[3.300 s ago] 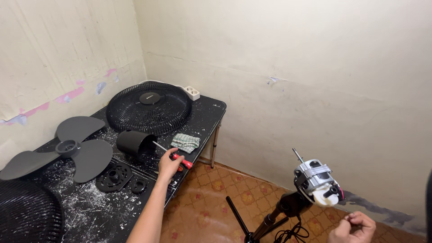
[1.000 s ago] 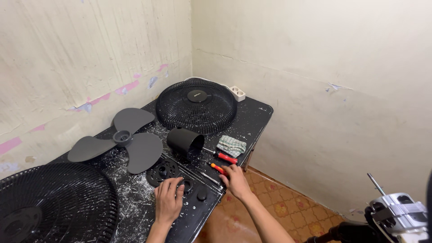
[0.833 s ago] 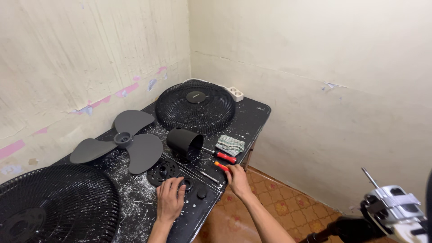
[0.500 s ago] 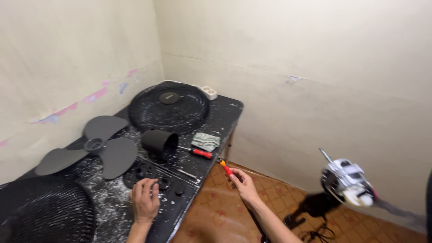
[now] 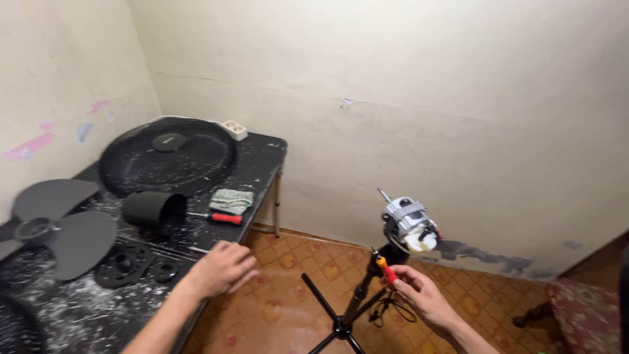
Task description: The person uses a screwdriver to tighten screws on a small electric motor mounted on a tripod. They rotate the motor to access different sides and continue adjusting the screws throughout the clip.
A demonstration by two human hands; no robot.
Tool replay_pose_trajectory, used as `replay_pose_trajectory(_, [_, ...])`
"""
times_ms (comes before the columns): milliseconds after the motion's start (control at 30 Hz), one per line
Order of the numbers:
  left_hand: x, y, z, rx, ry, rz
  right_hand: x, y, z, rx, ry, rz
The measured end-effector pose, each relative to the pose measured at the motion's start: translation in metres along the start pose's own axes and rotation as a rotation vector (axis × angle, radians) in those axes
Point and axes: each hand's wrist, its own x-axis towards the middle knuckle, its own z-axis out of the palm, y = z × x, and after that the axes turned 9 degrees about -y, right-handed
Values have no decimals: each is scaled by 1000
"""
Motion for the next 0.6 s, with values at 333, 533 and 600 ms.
replay_pose_trajectory(333, [106, 93, 40, -326, 365, -451, -75, -3, -81, 525, 330, -489])
replay_pose_trajectory(533, [222, 213, 131, -776, 161, -724, -56, 2, -102, 894, 403, -597])
replay_pose_trajectory(600, [245, 226, 145, -833, 166, -812, -53, 2, -108, 908, 423, -601])
